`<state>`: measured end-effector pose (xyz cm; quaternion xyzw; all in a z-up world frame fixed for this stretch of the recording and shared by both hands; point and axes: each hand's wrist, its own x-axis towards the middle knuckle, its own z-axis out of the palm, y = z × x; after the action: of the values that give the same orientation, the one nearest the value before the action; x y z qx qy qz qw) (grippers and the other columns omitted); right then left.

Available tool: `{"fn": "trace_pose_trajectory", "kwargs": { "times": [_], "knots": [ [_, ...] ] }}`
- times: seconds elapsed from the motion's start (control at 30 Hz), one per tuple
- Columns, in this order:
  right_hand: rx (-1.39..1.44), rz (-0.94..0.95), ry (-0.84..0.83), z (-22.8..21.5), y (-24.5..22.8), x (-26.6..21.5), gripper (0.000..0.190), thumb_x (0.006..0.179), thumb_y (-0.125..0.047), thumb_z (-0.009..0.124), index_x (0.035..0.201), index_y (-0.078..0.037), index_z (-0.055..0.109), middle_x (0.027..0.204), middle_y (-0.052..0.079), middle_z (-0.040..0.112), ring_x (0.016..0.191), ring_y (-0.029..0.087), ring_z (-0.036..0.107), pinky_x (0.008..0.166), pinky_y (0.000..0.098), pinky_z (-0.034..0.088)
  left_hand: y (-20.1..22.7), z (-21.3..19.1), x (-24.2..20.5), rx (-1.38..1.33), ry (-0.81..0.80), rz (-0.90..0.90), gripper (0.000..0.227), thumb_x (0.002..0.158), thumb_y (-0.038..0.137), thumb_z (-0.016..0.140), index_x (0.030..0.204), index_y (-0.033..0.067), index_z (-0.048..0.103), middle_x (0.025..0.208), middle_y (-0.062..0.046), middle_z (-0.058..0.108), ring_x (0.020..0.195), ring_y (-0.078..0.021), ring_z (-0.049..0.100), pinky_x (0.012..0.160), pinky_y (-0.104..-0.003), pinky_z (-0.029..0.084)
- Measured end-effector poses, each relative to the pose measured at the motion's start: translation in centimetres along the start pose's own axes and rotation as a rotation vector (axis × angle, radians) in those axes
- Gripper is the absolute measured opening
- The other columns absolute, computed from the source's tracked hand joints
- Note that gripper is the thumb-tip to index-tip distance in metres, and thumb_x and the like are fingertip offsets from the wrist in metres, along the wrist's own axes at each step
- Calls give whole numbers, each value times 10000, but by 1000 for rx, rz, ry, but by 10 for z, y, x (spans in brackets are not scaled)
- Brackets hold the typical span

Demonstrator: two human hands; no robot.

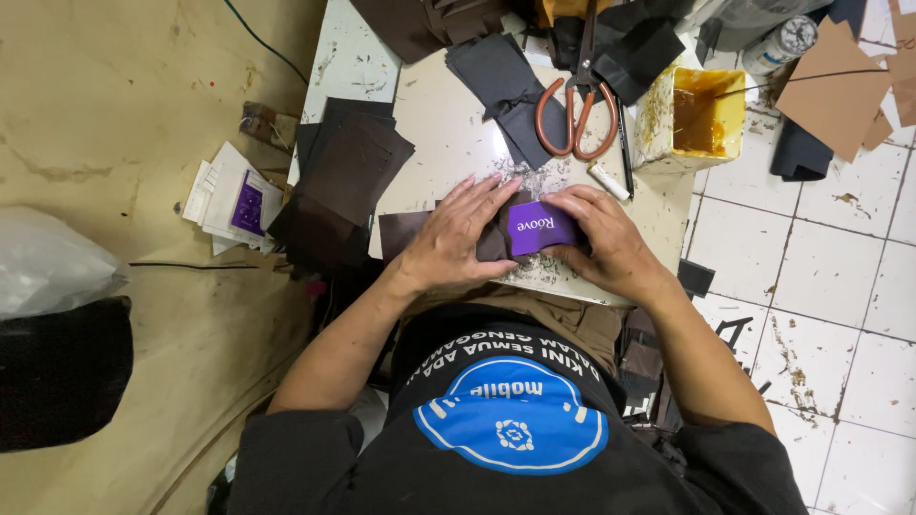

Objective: Applying adhesive to leather components and folding them to assemble a product

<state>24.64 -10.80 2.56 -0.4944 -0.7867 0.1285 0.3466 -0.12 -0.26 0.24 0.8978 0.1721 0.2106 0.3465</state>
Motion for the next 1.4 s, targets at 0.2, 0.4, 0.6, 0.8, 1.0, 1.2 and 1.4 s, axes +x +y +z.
{"fn": "trace_pose_trajectory", "kwargs": {
  "times": [0.2,0.4,0.6,0.8,1.0,1.2,1.4],
  "knots": [
    [99,78,-21,-8,-9,0,704,789,-163,856,1402,-15,544,1283,149,669,1240,362,581,1076,506,451,0,2,0,35,15,-3,1073,769,476,899,1599,75,349,1545,-160,518,1444,-409,453,1233,-579,255],
    [419,254,-59,-14,-12,3,767,776,-58,853,1425,15,451,1298,225,647,1228,421,606,1068,555,441,10,-6,4,-43,10,-24,1083,789,461,899,1593,36,312,1511,-254,522,1427,-469,445,1243,-626,212],
    [305,237,-85,-6,-17,8,729,768,-62,842,1397,22,484,1294,212,634,1257,400,581,1087,557,457,-5,4,-1,36,19,7,1104,765,541,887,1603,82,334,1539,-182,518,1438,-414,459,1227,-589,265],
    [237,203,-165,-20,-22,12,675,821,-109,807,1390,27,471,1297,231,624,1273,436,552,1100,589,453,4,-1,2,35,4,-10,1096,775,502,878,1607,67,313,1509,-219,540,1439,-434,451,1234,-600,237],
    [286,263,-182,-12,-16,12,701,806,-155,831,1398,-18,483,1283,182,627,1294,389,546,1108,564,462,2,0,1,73,3,2,1111,742,504,876,1605,74,325,1527,-191,534,1448,-409,452,1234,-587,251],
    [287,205,-179,-14,-14,13,721,793,-145,839,1405,2,486,1264,193,633,1276,394,555,1103,554,459,4,-1,1,88,-18,-17,1132,745,527,872,1615,75,305,1534,-185,531,1458,-397,443,1247,-566,229],
    [227,180,-160,-11,-13,12,714,814,-148,823,1417,9,473,1273,203,625,1287,398,551,1102,556,454,14,-30,14,-149,-220,-102,1409,628,722,876,1623,10,177,1581,-322,402,1477,-527,315,1245,-659,103]
  ]
}}
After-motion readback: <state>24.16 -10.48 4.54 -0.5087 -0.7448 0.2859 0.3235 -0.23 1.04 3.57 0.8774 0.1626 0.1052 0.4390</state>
